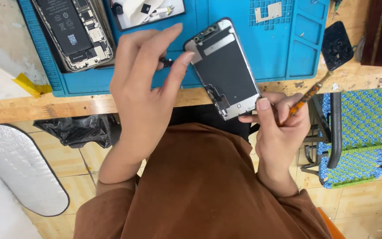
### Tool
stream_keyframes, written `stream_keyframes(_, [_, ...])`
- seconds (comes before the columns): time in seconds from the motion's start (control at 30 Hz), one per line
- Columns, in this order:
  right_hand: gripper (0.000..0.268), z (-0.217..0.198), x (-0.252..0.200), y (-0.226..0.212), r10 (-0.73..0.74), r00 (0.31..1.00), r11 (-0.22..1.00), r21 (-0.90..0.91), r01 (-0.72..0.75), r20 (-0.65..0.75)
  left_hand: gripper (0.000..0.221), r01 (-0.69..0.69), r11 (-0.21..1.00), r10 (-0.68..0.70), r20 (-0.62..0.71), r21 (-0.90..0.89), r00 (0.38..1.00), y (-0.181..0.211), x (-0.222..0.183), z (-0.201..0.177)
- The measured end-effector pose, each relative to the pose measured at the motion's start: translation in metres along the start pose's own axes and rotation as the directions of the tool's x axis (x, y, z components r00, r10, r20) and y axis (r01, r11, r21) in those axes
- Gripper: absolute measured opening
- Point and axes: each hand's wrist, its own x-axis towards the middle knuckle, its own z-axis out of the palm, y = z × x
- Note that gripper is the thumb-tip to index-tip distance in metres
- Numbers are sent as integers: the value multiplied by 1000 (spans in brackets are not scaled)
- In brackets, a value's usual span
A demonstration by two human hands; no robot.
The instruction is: Repairing a smartphone by inspecting and manipulating the screen assembly and internal connectors.
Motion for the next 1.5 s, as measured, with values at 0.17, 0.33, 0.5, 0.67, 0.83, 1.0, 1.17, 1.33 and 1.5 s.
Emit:
stream_keyframes(0.17, [43,-20,-11,20,-174,984,984,27,174,29,28,67,950,-36,104,-304,994,12,5,1])
stream_keyframes(0.33, [39,-41,-12,20,-164,969,973,194,128,184,27,219,862,-129,221,-457,967,23,-3,-11])
stream_keyframes(0.5, [48,-25,-7,-3,-286,927,956,139,258,244,28,143,873,-11,274,-467,962,28,-15,-23])
stream_keyframes(0.67, [46,-19,-10,-10,-283,919,959,61,277,274,29,70,866,49,225,-495,973,31,-22,-27])
stream_keyframes(0.83, [43,-27,-3,-14,-345,854,938,115,327,389,35,68,846,79,251,-529,965,28,-22,-31])
stream_keyframes(1.0, [49,-50,-4,-8,-337,844,935,46,351,416,39,88,833,70,262,-546,963,25,-23,-29])
stream_keyframes(1.17, [45,-31,8,-25,-336,778,942,171,290,531,39,86,836,79,273,-543,959,24,-20,-31])
stream_keyframes(1.33, [48,-43,10,-21,-342,757,936,127,329,556,36,99,827,81,292,-553,953,26,-16,-33])
stream_keyframes(1.5, [46,-43,15,-30,-321,690,925,60,375,649,34,78,828,95,277,-556,956,25,-14,-32])
